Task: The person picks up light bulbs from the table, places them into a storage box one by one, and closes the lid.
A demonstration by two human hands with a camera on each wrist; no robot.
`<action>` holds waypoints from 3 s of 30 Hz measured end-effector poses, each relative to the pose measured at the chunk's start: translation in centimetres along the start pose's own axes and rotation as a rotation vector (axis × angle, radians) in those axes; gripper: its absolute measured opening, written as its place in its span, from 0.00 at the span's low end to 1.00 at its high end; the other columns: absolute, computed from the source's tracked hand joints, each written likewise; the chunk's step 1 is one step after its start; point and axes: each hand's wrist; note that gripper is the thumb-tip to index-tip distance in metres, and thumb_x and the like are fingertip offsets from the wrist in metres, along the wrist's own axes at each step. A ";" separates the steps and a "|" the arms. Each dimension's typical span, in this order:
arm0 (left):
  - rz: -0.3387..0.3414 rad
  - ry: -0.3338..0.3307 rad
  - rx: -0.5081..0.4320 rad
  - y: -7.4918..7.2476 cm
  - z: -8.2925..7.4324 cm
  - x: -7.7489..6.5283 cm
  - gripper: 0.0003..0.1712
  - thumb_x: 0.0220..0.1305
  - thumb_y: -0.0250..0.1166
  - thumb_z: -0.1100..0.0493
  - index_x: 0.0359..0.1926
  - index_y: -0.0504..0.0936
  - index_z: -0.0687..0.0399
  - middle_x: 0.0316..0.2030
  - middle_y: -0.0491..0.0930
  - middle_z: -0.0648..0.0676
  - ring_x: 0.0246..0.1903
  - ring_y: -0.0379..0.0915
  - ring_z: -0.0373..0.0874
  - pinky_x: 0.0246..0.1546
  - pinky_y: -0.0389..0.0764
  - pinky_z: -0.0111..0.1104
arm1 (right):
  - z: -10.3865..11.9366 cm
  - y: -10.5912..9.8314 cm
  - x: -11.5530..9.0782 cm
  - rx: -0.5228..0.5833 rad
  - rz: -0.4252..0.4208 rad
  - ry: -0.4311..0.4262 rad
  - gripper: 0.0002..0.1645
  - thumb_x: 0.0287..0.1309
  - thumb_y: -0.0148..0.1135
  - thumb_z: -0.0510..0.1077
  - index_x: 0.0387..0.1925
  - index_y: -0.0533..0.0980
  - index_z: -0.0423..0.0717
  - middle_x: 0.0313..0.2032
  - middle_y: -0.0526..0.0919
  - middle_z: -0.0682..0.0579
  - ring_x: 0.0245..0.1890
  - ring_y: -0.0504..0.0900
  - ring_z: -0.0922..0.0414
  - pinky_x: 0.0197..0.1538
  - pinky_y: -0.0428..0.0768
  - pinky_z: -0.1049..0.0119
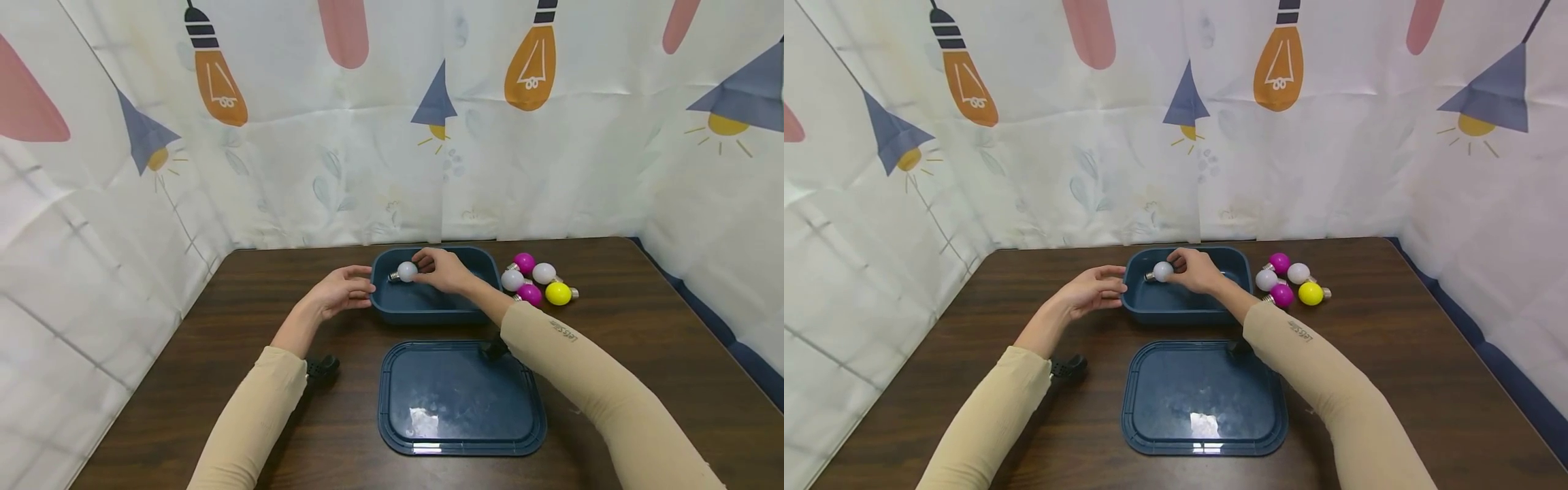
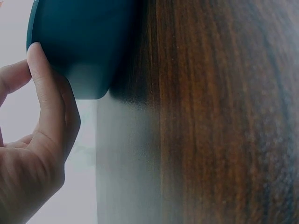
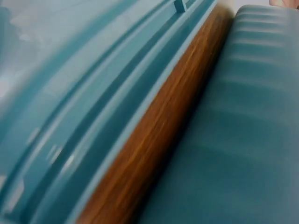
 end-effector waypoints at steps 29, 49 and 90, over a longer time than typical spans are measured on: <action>-0.005 -0.010 -0.010 -0.2 0.3 0.2 0.34 0.72 0.62 0.69 0.75 0.61 0.63 0.41 0.80 0.60 0.33 0.82 0.43 0.41 0.88 0.34 | 1.3 -4.3 -6.0 -0.008 -0.020 -0.155 0.23 0.67 0.70 0.45 0.60 0.77 0.43 0.55 0.82 0.47 0.54 0.82 0.50 0.55 0.83 0.52; 0.010 0.016 0.031 -0.3 0.1 0.2 0.34 0.71 0.63 0.69 0.74 0.62 0.65 0.43 0.79 0.60 0.37 0.82 0.45 0.43 0.87 0.36 | 1.2 -6.4 -11.3 0.151 -0.058 -0.072 0.25 0.67 0.70 0.51 0.60 0.76 0.48 0.57 0.80 0.50 0.56 0.80 0.52 0.57 0.82 0.51; 0.002 0.019 0.025 -0.3 0.2 0.1 0.34 0.71 0.63 0.72 0.74 0.63 0.66 0.52 0.76 0.64 0.35 0.81 0.44 0.42 0.88 0.35 | -3.9 -11.4 -16.8 0.101 -0.192 0.031 0.26 0.74 0.61 0.52 0.64 0.73 0.41 0.60 0.78 0.43 0.60 0.75 0.47 0.51 0.77 0.79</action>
Point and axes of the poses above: each hand's wrist, its own x-axis towards the middle knuckle, its own y-axis out of the palm, z = x × y
